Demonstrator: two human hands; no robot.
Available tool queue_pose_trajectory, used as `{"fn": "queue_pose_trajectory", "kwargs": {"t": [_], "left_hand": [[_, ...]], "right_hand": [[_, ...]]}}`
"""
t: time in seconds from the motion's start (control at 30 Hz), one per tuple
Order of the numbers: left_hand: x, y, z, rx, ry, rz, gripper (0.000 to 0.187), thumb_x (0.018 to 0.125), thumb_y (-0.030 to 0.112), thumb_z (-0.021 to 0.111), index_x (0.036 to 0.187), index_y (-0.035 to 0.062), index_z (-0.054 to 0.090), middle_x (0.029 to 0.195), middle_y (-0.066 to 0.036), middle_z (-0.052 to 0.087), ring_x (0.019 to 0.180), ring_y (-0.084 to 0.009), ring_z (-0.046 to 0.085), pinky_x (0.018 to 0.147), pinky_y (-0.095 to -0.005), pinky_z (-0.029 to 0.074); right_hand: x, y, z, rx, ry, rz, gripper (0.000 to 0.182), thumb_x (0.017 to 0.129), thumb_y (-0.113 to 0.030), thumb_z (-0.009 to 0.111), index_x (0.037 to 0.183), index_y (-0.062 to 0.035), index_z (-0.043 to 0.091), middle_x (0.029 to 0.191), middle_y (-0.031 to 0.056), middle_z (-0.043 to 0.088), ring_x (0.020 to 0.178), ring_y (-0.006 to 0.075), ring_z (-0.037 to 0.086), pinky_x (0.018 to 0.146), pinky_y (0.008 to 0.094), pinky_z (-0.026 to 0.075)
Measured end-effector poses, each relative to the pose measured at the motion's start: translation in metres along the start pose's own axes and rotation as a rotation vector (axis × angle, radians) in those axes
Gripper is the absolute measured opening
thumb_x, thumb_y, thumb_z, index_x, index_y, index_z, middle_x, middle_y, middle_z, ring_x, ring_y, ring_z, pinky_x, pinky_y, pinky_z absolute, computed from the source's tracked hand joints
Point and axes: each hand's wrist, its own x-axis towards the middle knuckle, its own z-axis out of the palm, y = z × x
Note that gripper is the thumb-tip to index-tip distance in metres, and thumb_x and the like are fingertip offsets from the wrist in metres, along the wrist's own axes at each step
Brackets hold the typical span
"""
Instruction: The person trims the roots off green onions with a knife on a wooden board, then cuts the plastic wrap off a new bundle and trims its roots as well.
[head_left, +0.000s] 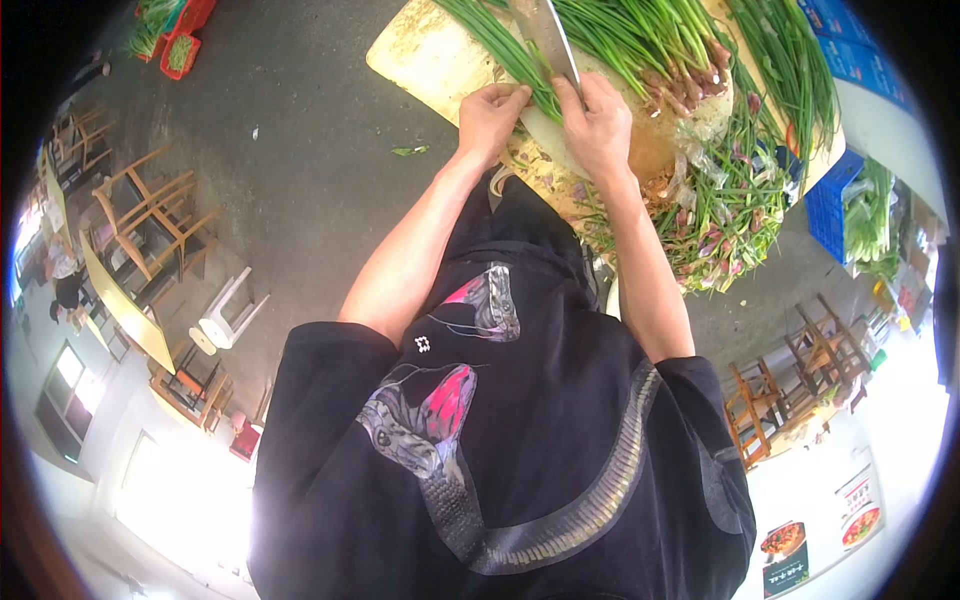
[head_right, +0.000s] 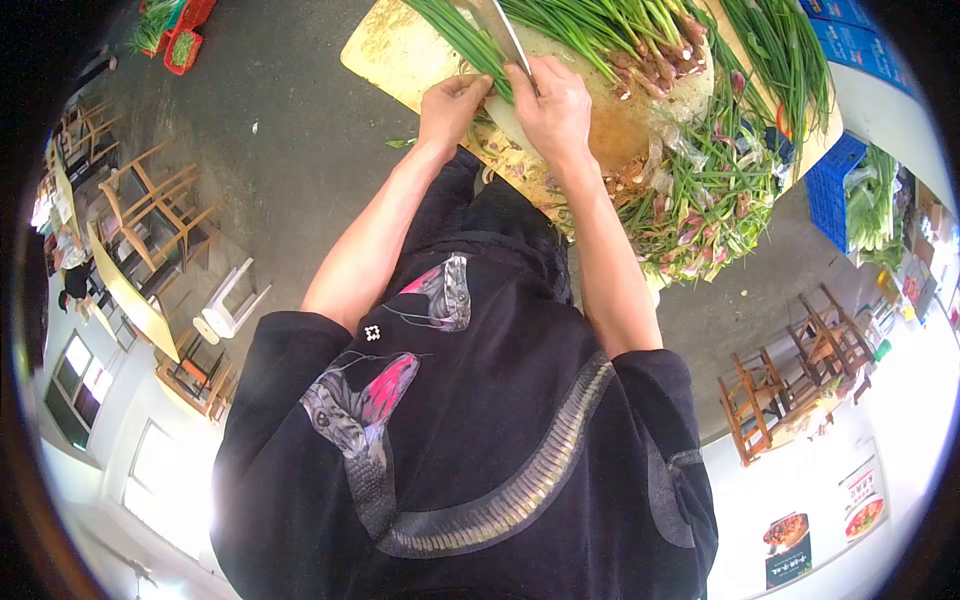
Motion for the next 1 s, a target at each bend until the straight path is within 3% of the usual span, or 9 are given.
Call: {"fn": "queue_pose_trajectory", "kwargs": {"t": [0.2, 0.3, 0.33, 0.43, 0.47, 0.57, 0.7, 0.83, 1.0], "left_hand": [[0.008, -0.003, -0.019, 0.235, 0.113, 0.113, 0.039, 0.098, 0.028, 0.081, 0.121, -0.0023, 0.074, 0.098, -0.013, 0.08, 0.08, -0.0155, 0.074, 0.075, -0.0333, 0.059], [-0.001, 0.026, -0.011, 0.36, 0.193, 0.4, 0.042, 0.1, 0.03, 0.08, 0.126, -0.0014, 0.07, 0.11, -0.01, 0.075, 0.089, -0.0132, 0.069, 0.078, -0.0307, 0.057], [0.001, 0.03, -0.012, 0.56, 0.174, 0.574, 0.041, 0.096, 0.021, 0.079, 0.13, 0.0031, 0.067, 0.126, -0.015, 0.07, 0.107, -0.0238, 0.07, 0.091, -0.0384, 0.058], [0.008, 0.043, -0.011, 0.879, -0.027, 1.101, 0.044, 0.091, 0.014, 0.078, 0.132, 0.0059, 0.067, 0.138, -0.018, 0.064, 0.125, -0.0351, 0.063, 0.105, -0.0469, 0.053], [0.008, 0.046, -0.01, 0.908, -0.249, 1.105, 0.051, 0.088, 0.011, 0.076, 0.137, 0.01, 0.065, 0.14, -0.016, 0.064, 0.136, -0.0383, 0.057, 0.119, -0.0519, 0.042], [0.001, 0.04, -0.004, 1.184, -0.51, 1.224, 0.052, 0.089, 0.012, 0.077, 0.14, 0.0125, 0.065, 0.142, -0.012, 0.065, 0.138, -0.0334, 0.057, 0.125, -0.0526, 0.038], [0.023, 0.034, 0.007, 1.303, -0.674, 1.13, 0.054, 0.091, 0.016, 0.077, 0.143, 0.0151, 0.063, 0.139, -0.007, 0.066, 0.139, -0.0293, 0.057, 0.129, -0.053, 0.033], [0.032, 0.057, 0.023, 1.431, -0.748, 1.11, 0.038, 0.093, 0.016, 0.075, 0.13, 0.0116, 0.071, 0.124, -0.01, 0.072, 0.122, -0.0309, 0.066, 0.11, -0.0471, 0.05], [0.037, 0.097, 0.055, 1.475, -0.878, 0.902, 0.03, 0.1, 0.025, 0.068, 0.123, 0.0067, 0.072, 0.111, -0.016, 0.075, 0.106, -0.0366, 0.07, 0.092, -0.0486, 0.056]], "right_hand": [[-0.021, -0.014, -0.044, 0.091, 0.049, 0.131, 0.015, 0.101, -0.014, 0.072, 0.101, -0.0003, 0.076, 0.084, 0.0137, 0.067, 0.071, 0.0261, 0.062, 0.069, 0.038, 0.049], [-0.057, -0.006, -0.065, 0.102, 0.018, 0.331, 0.016, 0.101, -0.015, 0.071, 0.1, 0.0007, 0.075, 0.083, 0.0136, 0.067, 0.072, 0.0245, 0.063, 0.069, 0.0376, 0.049], [-0.069, -0.007, -0.075, 0.066, 0.008, 0.349, 0.016, 0.102, -0.014, 0.071, 0.098, 0.0017, 0.073, 0.082, 0.0131, 0.065, 0.071, 0.0241, 0.062, 0.068, 0.0366, 0.048], [-0.108, -0.009, -0.095, 0.036, 0.087, 0.358, 0.015, 0.102, -0.012, 0.07, 0.098, 0.0024, 0.072, 0.081, 0.0121, 0.063, 0.07, 0.0224, 0.058, 0.067, 0.035, 0.047], [-0.121, -0.01, -0.1, 0.043, 0.101, 0.386, 0.015, 0.102, -0.011, 0.07, 0.098, 0.0025, 0.071, 0.08, 0.0116, 0.061, 0.069, 0.0217, 0.057, 0.067, 0.0346, 0.046], [-0.156, -0.01, -0.113, 0.049, 0.139, 0.454, 0.014, 0.103, -0.01, 0.07, 0.098, 0.0028, 0.071, 0.079, 0.0104, 0.058, 0.069, 0.0196, 0.053, 0.067, 0.0337, 0.045], [-0.191, -0.006, -0.122, 0.049, 0.218, 0.474, 0.013, 0.103, -0.01, 0.07, 0.099, 0.0029, 0.07, 0.079, 0.0101, 0.057, 0.07, 0.0192, 0.052, 0.067, 0.0345, 0.044], [-0.216, -0.011, -0.127, 0.065, 0.262, 0.513, 0.012, 0.103, -0.009, 0.07, 0.101, 0.0028, 0.071, 0.081, 0.0109, 0.059, 0.071, 0.0222, 0.054, 0.067, 0.0358, 0.044], [-0.247, -0.011, -0.128, 0.059, 0.324, 0.492, 0.013, 0.102, -0.01, 0.071, 0.102, 0.0033, 0.071, 0.083, 0.0116, 0.061, 0.072, 0.0247, 0.056, 0.068, 0.037, 0.045]]}}
